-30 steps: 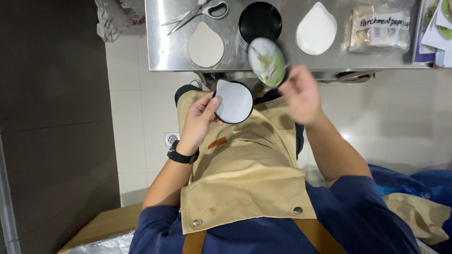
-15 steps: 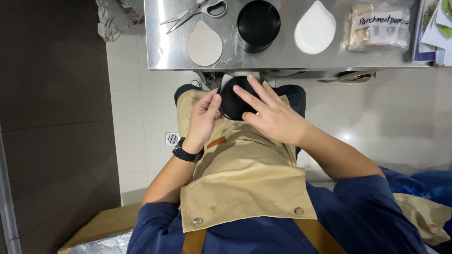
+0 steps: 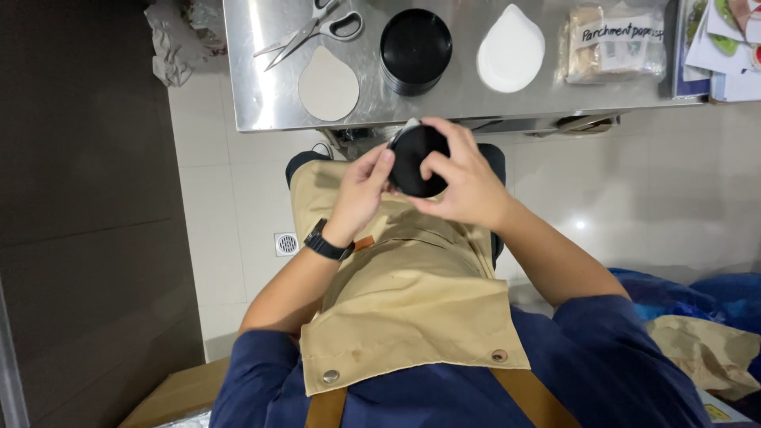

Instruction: The person repeatedly picks up black plastic coffee filter holders, inserts white paper filters, and places them on a stainless steel counter. They also handle a small white plastic container, opening and closing it, and briefly pick up a pair of scissors.

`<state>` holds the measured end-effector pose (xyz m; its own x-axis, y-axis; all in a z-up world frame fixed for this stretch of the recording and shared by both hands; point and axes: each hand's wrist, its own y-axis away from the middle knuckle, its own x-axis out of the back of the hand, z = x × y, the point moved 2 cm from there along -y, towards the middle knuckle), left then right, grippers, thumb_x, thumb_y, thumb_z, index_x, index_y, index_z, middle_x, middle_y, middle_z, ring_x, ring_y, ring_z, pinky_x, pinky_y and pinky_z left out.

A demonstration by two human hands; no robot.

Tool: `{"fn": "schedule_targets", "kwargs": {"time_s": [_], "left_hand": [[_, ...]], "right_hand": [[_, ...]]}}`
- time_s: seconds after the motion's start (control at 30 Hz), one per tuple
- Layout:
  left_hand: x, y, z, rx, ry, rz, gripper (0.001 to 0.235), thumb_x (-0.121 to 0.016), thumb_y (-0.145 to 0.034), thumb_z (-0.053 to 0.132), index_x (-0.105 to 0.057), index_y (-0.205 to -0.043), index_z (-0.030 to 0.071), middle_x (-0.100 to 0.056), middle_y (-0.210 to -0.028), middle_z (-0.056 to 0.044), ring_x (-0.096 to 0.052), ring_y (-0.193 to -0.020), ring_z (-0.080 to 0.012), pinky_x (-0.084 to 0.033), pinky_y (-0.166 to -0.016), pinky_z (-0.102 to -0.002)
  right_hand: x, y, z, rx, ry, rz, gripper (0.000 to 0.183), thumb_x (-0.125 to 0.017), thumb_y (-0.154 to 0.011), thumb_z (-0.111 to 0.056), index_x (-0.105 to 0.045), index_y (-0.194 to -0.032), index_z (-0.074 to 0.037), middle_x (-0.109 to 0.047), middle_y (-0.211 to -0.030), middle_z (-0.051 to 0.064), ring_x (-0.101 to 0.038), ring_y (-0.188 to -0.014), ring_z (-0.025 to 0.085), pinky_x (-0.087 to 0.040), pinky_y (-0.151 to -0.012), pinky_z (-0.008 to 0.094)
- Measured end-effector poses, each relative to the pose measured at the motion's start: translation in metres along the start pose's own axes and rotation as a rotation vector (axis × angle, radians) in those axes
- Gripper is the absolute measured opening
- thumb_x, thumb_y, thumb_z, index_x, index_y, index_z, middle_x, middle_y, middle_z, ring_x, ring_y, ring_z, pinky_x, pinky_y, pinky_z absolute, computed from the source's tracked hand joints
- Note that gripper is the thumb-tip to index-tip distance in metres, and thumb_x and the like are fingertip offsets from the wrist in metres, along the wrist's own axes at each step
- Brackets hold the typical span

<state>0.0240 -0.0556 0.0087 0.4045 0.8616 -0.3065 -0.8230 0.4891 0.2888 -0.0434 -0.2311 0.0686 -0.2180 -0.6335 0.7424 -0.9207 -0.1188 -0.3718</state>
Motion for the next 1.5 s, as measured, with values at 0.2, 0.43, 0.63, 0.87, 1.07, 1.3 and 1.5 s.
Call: {"fn": "schedule_targets", "kwargs": {"time_s": [0.2,0.43,0.63,0.87,1.07,1.3,1.5], "left_hand": [[-0.017,-0.024,0.056,-0.405,-0.544,0.033,0.027,-0.058,-0.108,0.023,-0.067,-0.129,0.01,-0.07,-0.111,-0.013,-0.073,-0.094,-0.0276,-0.062,-0.074,-0.036],[-0.022,-0.09,0.044,-0.293,-0.637,0.096,0.042,-0.072,-0.098,0.025,-0.052,-0.124,-0.002,-0.057,-0.12,-0.024,-0.074,-0.095,-0.0336,-0.063,-0.079,-0.039],[-0.036,-0.138,0.005,-0.205,-0.316,0.076,0.056,-0.074,-0.099,0.022,-0.034,-0.134,0.003,-0.044,-0.136,-0.022,-0.069,-0.106,-0.0253,-0.06,-0.093,-0.041],[-0.034,-0.108,0.016,-0.176,-0.108,-0.077,0.045,-0.056,-0.104,0.045,-0.049,-0.13,0.009,-0.055,-0.129,-0.009,-0.061,-0.112,-0.018,-0.054,-0.097,-0.036],[-0.022,-0.053,0.001,0.261,0.608,-0.347,0.062,-0.047,-0.101,0.065,-0.066,-0.127,0.012,-0.073,-0.124,-0.015,-0.075,-0.103,-0.0323,-0.067,-0.078,-0.055],[0.002,-0.039,-0.045,0.172,0.669,-0.48,0.065,-0.045,-0.106,0.054,-0.059,-0.14,0.0,-0.068,-0.129,-0.024,-0.072,-0.11,-0.0379,-0.06,-0.078,-0.066],[-0.023,0.008,0.03,-0.363,0.066,-0.573,0.086,-0.061,-0.096,0.055,-0.04,-0.158,-0.001,-0.045,-0.157,-0.019,-0.039,-0.147,-0.025,-0.031,-0.124,-0.047]], "right_hand": [[0.022,0.0,0.02,-0.11,0.011,0.103,0.045,-0.096,-0.072,-0.032,-0.058,-0.087,-0.014,-0.047,-0.149,0.017,-0.056,-0.125,0.046,-0.044,-0.108,0.049],[0.03,0.02,0.042,-0.239,0.04,0.125,0.042,-0.095,-0.074,-0.028,-0.059,-0.089,-0.013,-0.043,-0.154,0.017,-0.054,-0.131,0.045,-0.043,-0.11,0.049],[0.022,0.018,0.053,-0.286,0.043,0.122,0.043,-0.095,-0.074,-0.029,-0.059,-0.089,-0.013,-0.042,-0.155,0.017,-0.053,-0.132,0.046,-0.044,-0.109,0.051],[0.019,-0.014,0.046,-0.035,0.13,0.14,0.043,-0.093,-0.079,-0.025,-0.054,-0.089,-0.01,-0.041,-0.15,0.022,-0.049,-0.131,0.048,-0.046,-0.105,0.053],[0.002,-0.021,0.022,0.145,0.193,0.171,0.04,-0.091,-0.078,-0.038,-0.06,-0.087,-0.013,-0.045,-0.154,0.02,-0.051,-0.133,0.045,-0.043,-0.111,0.049],[-0.017,-0.007,-0.002,0.317,0.065,0.209,0.03,-0.08,-0.092,-0.036,-0.065,-0.094,-0.01,-0.045,-0.153,0.026,-0.049,-0.137,0.05,-0.045,-0.107,0.054],[-0.046,0.031,0.023,0.438,0.075,0.453,0.023,-0.093,-0.077,-0.026,-0.075,-0.088,-0.016,-0.043,-0.151,0.031,-0.047,-0.134,0.057,-0.05,-0.101,0.061]]}}
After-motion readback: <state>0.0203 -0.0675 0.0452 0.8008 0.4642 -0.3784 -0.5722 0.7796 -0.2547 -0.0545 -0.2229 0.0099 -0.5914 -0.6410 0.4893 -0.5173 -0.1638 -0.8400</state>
